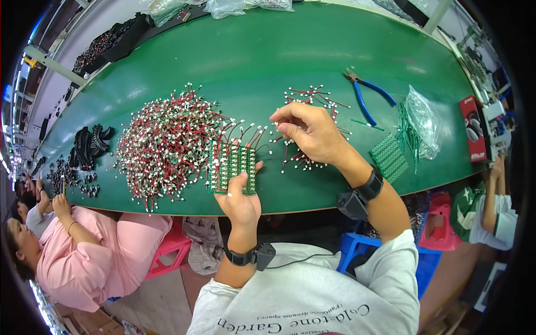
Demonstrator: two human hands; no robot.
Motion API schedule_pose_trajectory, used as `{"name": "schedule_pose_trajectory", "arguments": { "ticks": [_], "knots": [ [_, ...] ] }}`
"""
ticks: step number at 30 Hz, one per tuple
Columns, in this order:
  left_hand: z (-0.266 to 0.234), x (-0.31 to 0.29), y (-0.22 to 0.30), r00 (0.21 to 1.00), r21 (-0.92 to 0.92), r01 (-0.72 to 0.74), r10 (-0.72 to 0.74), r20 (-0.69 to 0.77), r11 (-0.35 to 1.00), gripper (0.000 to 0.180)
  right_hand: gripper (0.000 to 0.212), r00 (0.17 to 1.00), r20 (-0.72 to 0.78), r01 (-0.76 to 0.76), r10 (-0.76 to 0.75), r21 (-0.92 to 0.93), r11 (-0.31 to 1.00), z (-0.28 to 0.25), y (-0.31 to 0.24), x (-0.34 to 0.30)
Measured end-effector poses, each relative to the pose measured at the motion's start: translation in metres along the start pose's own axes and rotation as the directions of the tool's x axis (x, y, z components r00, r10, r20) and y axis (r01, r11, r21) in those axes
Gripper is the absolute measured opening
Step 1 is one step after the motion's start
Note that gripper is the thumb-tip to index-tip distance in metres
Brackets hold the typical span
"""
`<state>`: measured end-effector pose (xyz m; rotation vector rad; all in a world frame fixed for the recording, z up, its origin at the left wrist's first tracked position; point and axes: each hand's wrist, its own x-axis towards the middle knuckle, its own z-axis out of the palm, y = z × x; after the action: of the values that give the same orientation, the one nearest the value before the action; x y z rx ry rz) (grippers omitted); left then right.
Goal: The person picks up a wire from a pile and inserts it into a circuit board by hand, repeating this process for several wires. After filling the board, the person sets it down on the table and picks up a new circuit board to begin the process again.
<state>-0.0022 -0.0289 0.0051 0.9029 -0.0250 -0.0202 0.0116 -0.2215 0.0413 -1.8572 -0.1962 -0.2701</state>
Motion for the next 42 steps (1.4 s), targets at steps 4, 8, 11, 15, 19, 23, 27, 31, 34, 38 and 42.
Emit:
{"name": "schedule_pose_trajectory", "arguments": {
  "ticks": [4,8,11,15,19,23,27,31,34,38,42],
  "knots": [
    [0.001,0.0,-0.001,1.0,0.001,-0.011,0.011,-0.005,1.0,0.052,0.011,0.997,0.023,-0.08,0.079,0.011,0.997,-0.002,0.001,0.001],
    [-0.002,0.0,-0.002,1.0,0.004,0.002,-0.002,0.002,1.0,0.053,0.01,0.999,0.006,-0.046,0.046,0.0,0.999,0.0,-0.001,0.0],
    [-0.003,0.001,-0.001,1.0,0.005,0.009,-0.009,0.005,1.0,0.054,0.009,0.986,-0.033,0.158,-0.164,-0.132,0.979,0.001,-0.006,-0.002],
    [-0.001,0.0,-0.001,1.0,0.015,0.021,-0.021,0.001,1.0,0.056,0.008,0.99,-0.1,0.094,-0.102,-0.083,0.992,0.005,-0.015,-0.006],
    [0.0,-0.001,-0.001,0.999,0.009,0.032,-0.032,0.011,0.999,0.054,0.01,0.977,-0.05,0.202,-0.209,-0.111,0.973,0.014,-0.025,-0.011],
    [0.0,-0.002,-0.004,1.0,-0.002,0.004,-0.004,0.027,1.0,0.044,0.012,0.965,0.014,0.262,-0.262,-0.109,0.959,0.026,-0.027,-0.015],
    [-0.004,-0.004,-0.008,1.0,0.062,0.002,-0.004,0.027,0.998,0.041,0.013,0.963,0.003,0.266,-0.269,-0.167,0.949,0.038,-0.017,-0.015],
    [-0.004,-0.002,-0.012,0.995,0.148,-0.037,0.022,0.102,0.988,0.041,0.013,0.951,0.034,0.307,-0.306,-0.19,0.933,0.044,-0.011,-0.016],
    [-0.004,-0.004,-0.011,0.991,0.218,-0.053,0.025,0.132,0.975,0.041,0.013,0.95,0.024,0.311,-0.312,-0.178,0.934,0.044,-0.014,-0.017],
    [-0.007,-0.004,-0.013,0.978,0.236,-0.093,0.043,0.205,0.967,0.042,0.013,0.946,0.001,0.32,-0.324,-0.177,0.931,0.046,-0.014,-0.017],
    [0.003,-0.009,-0.016,0.99,0.234,-0.111,0.086,0.115,0.966,0.026,0.014,0.952,-0.023,0.298,-0.306,-0.172,0.939,0.048,-0.011,-0.019]
  ]
}}
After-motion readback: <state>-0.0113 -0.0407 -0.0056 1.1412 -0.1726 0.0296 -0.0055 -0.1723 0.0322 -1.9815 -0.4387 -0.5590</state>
